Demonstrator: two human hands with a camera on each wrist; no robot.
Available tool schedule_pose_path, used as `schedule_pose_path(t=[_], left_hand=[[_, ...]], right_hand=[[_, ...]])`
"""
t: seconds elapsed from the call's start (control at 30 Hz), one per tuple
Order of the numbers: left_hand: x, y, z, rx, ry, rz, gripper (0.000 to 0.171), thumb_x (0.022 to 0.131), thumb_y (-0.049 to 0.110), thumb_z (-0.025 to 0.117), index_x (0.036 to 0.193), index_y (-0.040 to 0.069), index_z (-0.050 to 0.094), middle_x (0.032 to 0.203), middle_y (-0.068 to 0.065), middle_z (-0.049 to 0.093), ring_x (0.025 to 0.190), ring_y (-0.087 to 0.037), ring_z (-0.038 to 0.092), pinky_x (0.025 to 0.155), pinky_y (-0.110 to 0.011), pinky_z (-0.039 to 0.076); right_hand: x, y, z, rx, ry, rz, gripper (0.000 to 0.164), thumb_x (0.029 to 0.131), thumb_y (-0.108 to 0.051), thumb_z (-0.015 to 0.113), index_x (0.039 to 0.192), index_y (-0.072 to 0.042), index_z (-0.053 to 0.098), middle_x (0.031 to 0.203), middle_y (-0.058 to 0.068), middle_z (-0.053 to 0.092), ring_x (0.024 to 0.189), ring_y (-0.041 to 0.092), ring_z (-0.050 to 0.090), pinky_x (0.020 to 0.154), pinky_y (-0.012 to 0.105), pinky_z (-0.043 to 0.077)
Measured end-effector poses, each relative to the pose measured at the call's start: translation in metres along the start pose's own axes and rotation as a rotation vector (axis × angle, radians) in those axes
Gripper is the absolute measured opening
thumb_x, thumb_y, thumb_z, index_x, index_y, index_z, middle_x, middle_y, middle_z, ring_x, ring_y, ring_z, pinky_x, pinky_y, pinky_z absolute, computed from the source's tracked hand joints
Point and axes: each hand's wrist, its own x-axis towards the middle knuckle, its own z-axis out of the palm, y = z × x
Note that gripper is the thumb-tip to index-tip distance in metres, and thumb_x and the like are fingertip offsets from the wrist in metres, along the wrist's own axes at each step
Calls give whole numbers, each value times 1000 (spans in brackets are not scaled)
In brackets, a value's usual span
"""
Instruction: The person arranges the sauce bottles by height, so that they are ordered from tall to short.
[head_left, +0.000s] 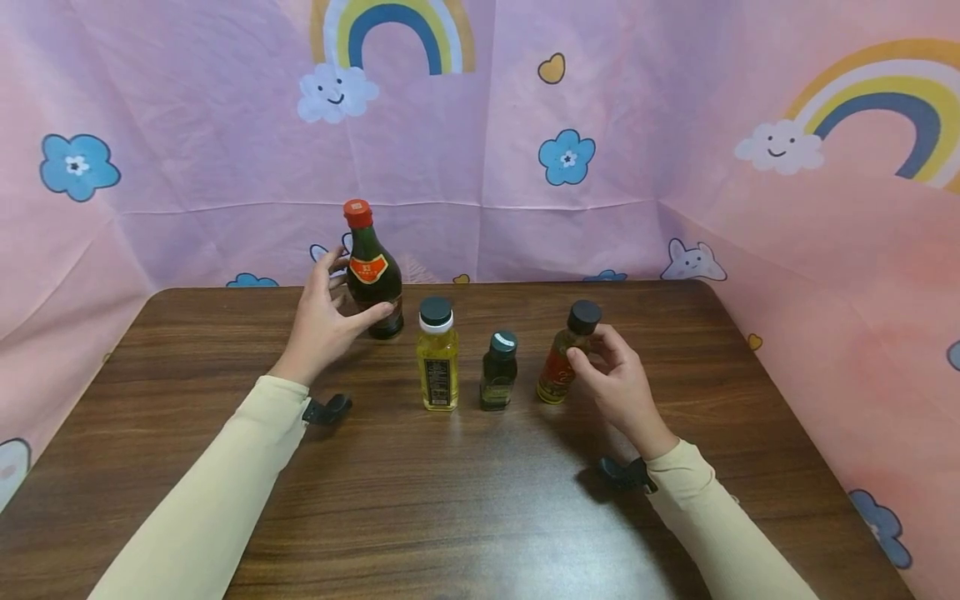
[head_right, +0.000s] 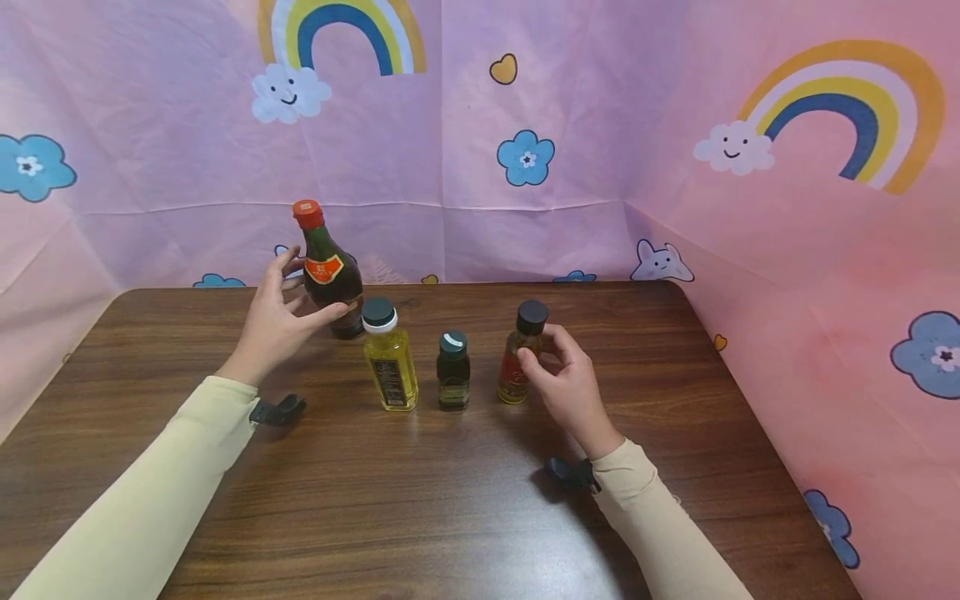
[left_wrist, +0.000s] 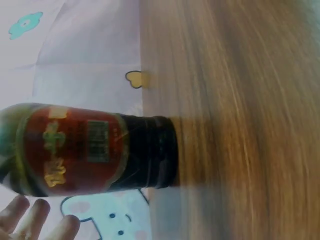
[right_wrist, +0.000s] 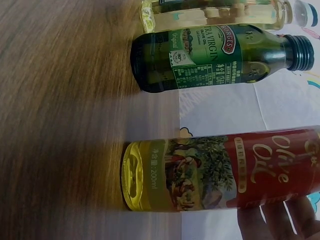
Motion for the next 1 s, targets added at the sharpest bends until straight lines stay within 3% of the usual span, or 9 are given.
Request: schedule_pose_path(t=[0.17, 0.33, 0.43, 0.67, 0.83, 1.0], left_hand=[[-10, 2, -8, -20, 24, 22, 109, 86, 31, 86, 167, 22, 13, 164, -14, 31, 147, -35, 37, 117, -57, 37], [-23, 6, -12, -47, 84, 98, 102, 86, 19, 87, 165, 20, 22, 158, -11, 40, 143, -31, 43, 113, -54, 43], [-34, 12, -11, -61, 85, 141, 99, 85, 13, 87, 163, 18, 27, 153, -11, 44, 139, -31, 46, 110, -52, 47], [-53, 28, -2, -91, -16, 196, 89, 86, 9, 86, 159, 17, 35, 146, -8, 52, 136, -25, 48, 108, -41, 50], [-65, 34, 13, -84, -128, 193, 82, 87, 12, 85, 156, 13, 40, 143, -11, 54, 137, -27, 49, 110, -49, 48], [-74, 29, 31, -81, -202, 175, 69, 95, 19, 77, 155, 16, 43, 144, -12, 53, 139, -29, 49, 110, -52, 47]], right_hand=[[0, 1, 0, 3, -1, -2, 31, 102, -11, 67, 130, -2, 60, 126, 14, 65, 118, 15, 63, 93, 21, 53], [-1, 0, -1, 6, 1, -1, 30, 101, -11, 68, 129, -3, 60, 126, 14, 65, 117, 12, 63, 93, 20, 53], [-1, 0, 0, 4, 0, -2, 30, 101, -11, 68, 130, -3, 60, 126, 14, 65, 116, 8, 63, 93, 19, 53], [-1, -1, 0, 8, 7, 1, 31, 101, -10, 67, 131, -3, 60, 128, 15, 64, 121, 19, 63, 94, 22, 53], [-2, -1, 0, 5, 8, 12, 31, 102, -11, 66, 131, -2, 60, 128, 15, 63, 124, 27, 62, 100, 38, 53], [-2, 0, 1, -1, 8, 22, 31, 103, -13, 66, 131, -2, 58, 129, 15, 63, 126, 26, 61, 101, 40, 53]])
